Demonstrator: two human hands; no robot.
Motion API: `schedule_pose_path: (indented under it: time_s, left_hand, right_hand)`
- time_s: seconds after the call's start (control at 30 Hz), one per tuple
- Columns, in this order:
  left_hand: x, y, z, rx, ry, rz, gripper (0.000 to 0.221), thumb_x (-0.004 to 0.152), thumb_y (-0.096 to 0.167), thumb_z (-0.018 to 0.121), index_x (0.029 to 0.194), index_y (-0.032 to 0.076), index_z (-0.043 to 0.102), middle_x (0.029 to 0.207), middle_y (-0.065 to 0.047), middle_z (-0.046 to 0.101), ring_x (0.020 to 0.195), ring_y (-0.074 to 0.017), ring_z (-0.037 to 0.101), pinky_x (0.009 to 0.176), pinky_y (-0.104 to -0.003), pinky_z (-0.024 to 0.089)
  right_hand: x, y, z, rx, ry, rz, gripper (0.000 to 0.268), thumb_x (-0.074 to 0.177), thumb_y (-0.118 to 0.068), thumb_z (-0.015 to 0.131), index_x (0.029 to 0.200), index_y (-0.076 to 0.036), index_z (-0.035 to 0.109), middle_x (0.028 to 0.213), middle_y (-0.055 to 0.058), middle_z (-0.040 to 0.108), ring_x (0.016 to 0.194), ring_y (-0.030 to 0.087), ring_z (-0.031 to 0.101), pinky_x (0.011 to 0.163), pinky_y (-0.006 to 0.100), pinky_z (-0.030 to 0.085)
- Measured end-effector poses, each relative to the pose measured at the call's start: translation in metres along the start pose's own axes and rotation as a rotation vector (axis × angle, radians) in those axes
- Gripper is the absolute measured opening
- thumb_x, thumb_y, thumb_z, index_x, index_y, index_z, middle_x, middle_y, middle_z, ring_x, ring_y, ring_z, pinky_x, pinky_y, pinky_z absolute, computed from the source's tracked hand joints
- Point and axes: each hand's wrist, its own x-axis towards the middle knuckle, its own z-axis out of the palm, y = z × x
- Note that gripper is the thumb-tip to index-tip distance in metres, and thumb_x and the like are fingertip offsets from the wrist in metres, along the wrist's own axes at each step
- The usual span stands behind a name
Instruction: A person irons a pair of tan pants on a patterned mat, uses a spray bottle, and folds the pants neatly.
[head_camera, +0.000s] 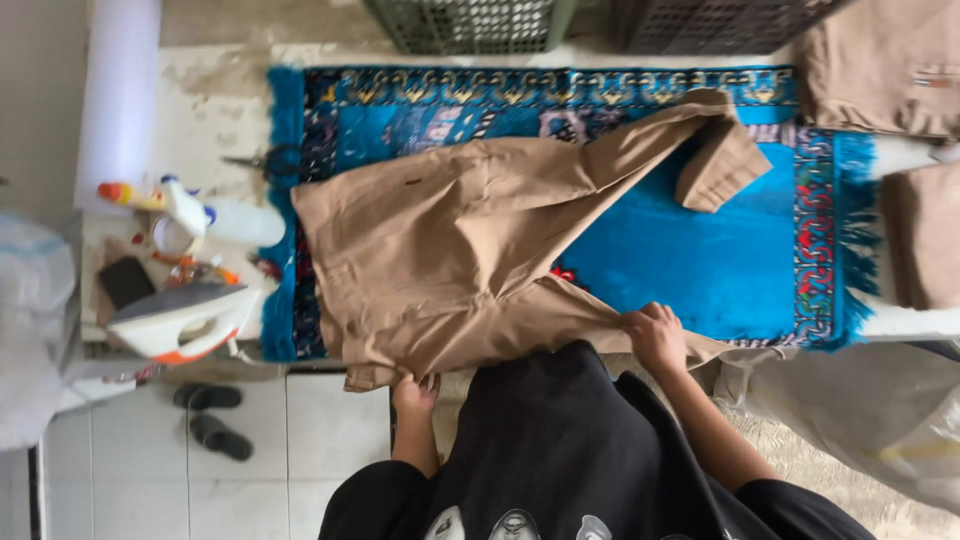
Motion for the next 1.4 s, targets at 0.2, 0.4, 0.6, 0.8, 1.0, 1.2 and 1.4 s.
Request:
schedule_pose_path:
  time_s: [0.2, 0.4, 0.6, 0.8, 1.0, 1.2, 1.4]
  left_hand:
    - [-0.014, -0.003, -0.006, 0.007, 0.055, 0.069, 0.058, 0.105, 0.034, 0.06, 0.146, 0.0, 0.037, 0.141, -0.02, 0.052, 0.131, -0.042, 0.053, 0.104, -0.066, 0.054]
    - [-0.124, 0.057, 0.085, 0.349, 0.729, 0.382, 0.059, 0.104, 0.023, 0.05, 0.156, 0.007, 0.028, 0.15, -0.027, 0.024, 0.145, -0.0479, 0.027, 0.117, -0.061, 0.033]
    - [-0.044, 0.11, 0.104, 0.967, 0.406, 1.516, 0.048, 0.097, 0.022, 0.071, 0.14, 0.007, 0.056, 0.139, -0.024, 0.052, 0.131, -0.0443, 0.049, 0.108, -0.054, 0.041]
    - [-0.005, 0.183, 0.191, 1.244, 0.166, 1.303, 0.076, 0.098, 0.04, 0.069, 0.145, -0.014, 0.043, 0.131, -0.034, 0.061, 0.121, -0.0458, 0.061, 0.104, -0.055, 0.05]
    - [0.074, 0.221, 0.261, 1.213, 0.128, 1.257, 0.021, 0.097, 0.013, 0.053, 0.1, -0.001, 0.068, 0.1, -0.023, 0.068, 0.092, -0.0443, 0.064, 0.076, -0.053, 0.05]
    - [0.071, 0.218, 0.295, 1.141, 0.301, 1.152, 0.015, 0.103, 0.023, 0.052, 0.101, 0.009, 0.057, 0.11, -0.014, 0.06, 0.097, -0.0428, 0.062, 0.069, -0.058, 0.046]
    - [0.079, 0.205, 0.286, 1.401, 0.482, 1.478, 0.031, 0.102, 0.029, 0.061, 0.126, 0.01, 0.056, 0.111, -0.009, 0.061, 0.099, -0.0333, 0.07, 0.08, -0.045, 0.059]
  right_hand:
    - [-0.034, -0.006, -0.05, -0.016, -0.236, 0.029, 0.013, 0.095, -0.056, 0.055, 0.101, -0.051, 0.065, 0.094, -0.012, 0.061, 0.066, 0.026, 0.068, 0.065, 0.038, 0.056]
    - [-0.012, -0.038, -0.071, 0.057, -0.426, 0.159, 0.018, 0.093, -0.047, 0.062, 0.101, -0.032, 0.066, 0.093, 0.002, 0.061, 0.073, 0.043, 0.072, 0.066, 0.053, 0.06]
    - [-0.003, -0.064, -0.086, -0.167, -0.301, 0.326, 0.046, 0.087, -0.071, 0.057, 0.108, -0.032, 0.068, 0.098, 0.001, 0.067, 0.084, 0.035, 0.076, 0.083, 0.045, 0.062]
    - [-0.004, -0.071, -0.058, -0.31, -0.238, 0.429, 0.037, 0.096, -0.058, 0.052, 0.106, -0.026, 0.067, 0.099, 0.003, 0.068, 0.094, 0.031, 0.076, 0.09, 0.043, 0.057]
    - [0.014, -0.084, -0.066, -0.17, -0.407, 0.54, 0.041, 0.098, -0.043, 0.052, 0.12, -0.009, 0.061, 0.118, 0.018, 0.063, 0.116, 0.039, 0.059, 0.092, 0.05, 0.052]
    - [0.011, -0.077, -0.06, -0.095, -0.46, 0.637, 0.042, 0.101, -0.041, 0.055, 0.127, -0.007, 0.059, 0.126, 0.025, 0.059, 0.123, 0.044, 0.053, 0.097, 0.054, 0.049]
    - [-0.007, -0.054, -0.035, -0.168, -0.154, 0.48, 0.038, 0.083, -0.044, 0.077, 0.103, -0.014, 0.063, 0.096, 0.012, 0.062, 0.094, 0.041, 0.068, 0.091, 0.047, 0.055]
